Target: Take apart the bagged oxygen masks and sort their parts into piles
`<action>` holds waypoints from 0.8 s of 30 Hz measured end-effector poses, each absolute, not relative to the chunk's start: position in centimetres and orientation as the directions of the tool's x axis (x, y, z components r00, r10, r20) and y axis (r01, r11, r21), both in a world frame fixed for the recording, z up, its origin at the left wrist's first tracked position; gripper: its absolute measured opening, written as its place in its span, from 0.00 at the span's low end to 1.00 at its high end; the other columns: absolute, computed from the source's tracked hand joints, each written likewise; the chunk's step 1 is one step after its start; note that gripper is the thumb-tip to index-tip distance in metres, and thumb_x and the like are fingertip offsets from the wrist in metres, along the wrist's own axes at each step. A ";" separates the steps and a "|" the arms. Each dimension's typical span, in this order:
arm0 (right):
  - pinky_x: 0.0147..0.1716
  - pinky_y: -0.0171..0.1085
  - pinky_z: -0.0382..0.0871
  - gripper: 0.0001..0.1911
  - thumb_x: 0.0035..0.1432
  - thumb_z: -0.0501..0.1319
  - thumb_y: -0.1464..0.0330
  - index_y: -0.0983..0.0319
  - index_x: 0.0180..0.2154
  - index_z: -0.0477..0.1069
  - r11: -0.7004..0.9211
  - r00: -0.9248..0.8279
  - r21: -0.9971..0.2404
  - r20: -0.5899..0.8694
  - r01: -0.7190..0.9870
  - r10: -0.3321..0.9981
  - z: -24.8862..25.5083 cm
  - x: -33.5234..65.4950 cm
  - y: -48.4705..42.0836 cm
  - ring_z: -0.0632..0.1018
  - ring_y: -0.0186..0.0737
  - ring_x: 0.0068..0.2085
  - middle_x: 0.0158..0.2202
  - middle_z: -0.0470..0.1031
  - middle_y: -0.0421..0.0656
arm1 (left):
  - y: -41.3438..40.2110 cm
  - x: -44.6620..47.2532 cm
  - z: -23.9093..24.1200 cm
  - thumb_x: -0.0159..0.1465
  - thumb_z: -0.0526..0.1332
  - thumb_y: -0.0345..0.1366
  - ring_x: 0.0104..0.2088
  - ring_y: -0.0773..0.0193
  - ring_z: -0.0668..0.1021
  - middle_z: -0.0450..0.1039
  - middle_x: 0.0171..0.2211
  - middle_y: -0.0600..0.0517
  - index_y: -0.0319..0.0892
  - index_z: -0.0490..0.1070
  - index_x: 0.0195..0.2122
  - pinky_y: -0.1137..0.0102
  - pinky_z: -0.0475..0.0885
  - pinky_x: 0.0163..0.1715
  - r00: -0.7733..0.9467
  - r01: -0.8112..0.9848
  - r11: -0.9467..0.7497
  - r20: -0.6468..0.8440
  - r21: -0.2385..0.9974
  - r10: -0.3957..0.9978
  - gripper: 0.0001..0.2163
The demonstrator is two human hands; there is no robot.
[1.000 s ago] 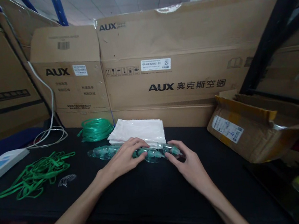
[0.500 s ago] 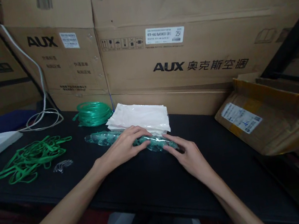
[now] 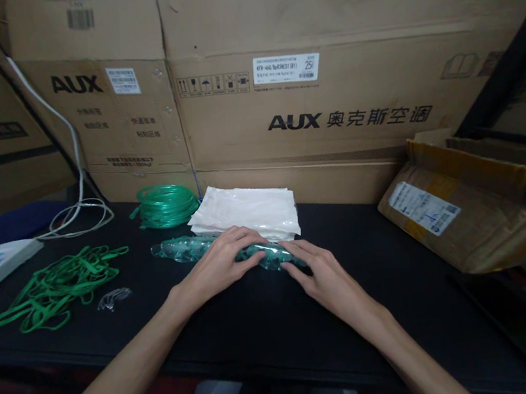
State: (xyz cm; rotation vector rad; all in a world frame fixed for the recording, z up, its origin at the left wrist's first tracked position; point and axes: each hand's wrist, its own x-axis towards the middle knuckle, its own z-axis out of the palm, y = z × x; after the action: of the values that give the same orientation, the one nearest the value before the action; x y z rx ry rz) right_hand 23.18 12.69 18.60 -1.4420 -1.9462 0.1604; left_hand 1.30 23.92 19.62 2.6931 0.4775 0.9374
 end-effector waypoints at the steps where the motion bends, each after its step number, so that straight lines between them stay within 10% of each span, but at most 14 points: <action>1: 0.61 0.52 0.72 0.20 0.69 0.60 0.63 0.56 0.60 0.74 0.372 -0.133 -0.476 0.463 0.797 0.876 18.6 23.0 12.7 0.80 0.50 0.57 0.57 0.79 0.47 | 23.9 1.3 19.7 0.71 0.62 0.38 0.52 0.55 0.78 0.79 0.49 0.47 0.43 0.76 0.51 0.59 0.71 0.57 0.731 0.215 -0.912 0.561 0.349 0.387 0.10; 12: 0.61 0.51 0.70 0.23 0.69 0.61 0.63 0.60 0.63 0.71 0.373 -0.214 -0.300 0.451 0.878 0.867 20.1 20.4 14.3 0.78 0.52 0.59 0.61 0.75 0.53 | 25.1 -5.5 21.1 0.74 0.57 0.41 0.53 0.54 0.78 0.80 0.50 0.47 0.45 0.78 0.49 0.56 0.70 0.58 0.465 0.434 -0.803 0.661 0.410 0.589 0.12; 24: 0.50 0.49 0.75 0.22 0.66 0.64 0.58 0.59 0.57 0.75 0.324 -0.280 -0.131 0.276 0.937 0.919 21.8 17.0 16.2 0.82 0.57 0.50 0.50 0.81 0.53 | 24.9 -7.1 19.4 0.71 0.62 0.45 0.55 0.55 0.75 0.79 0.53 0.51 0.53 0.78 0.53 0.58 0.68 0.57 0.610 0.452 -0.821 0.551 0.349 0.570 0.12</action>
State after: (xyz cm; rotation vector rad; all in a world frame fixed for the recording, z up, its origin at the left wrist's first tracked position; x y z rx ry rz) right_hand 17.02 16.24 21.84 -1.6657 -2.2942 -0.0824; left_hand -7.06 24.92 19.36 2.6591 0.8520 1.0017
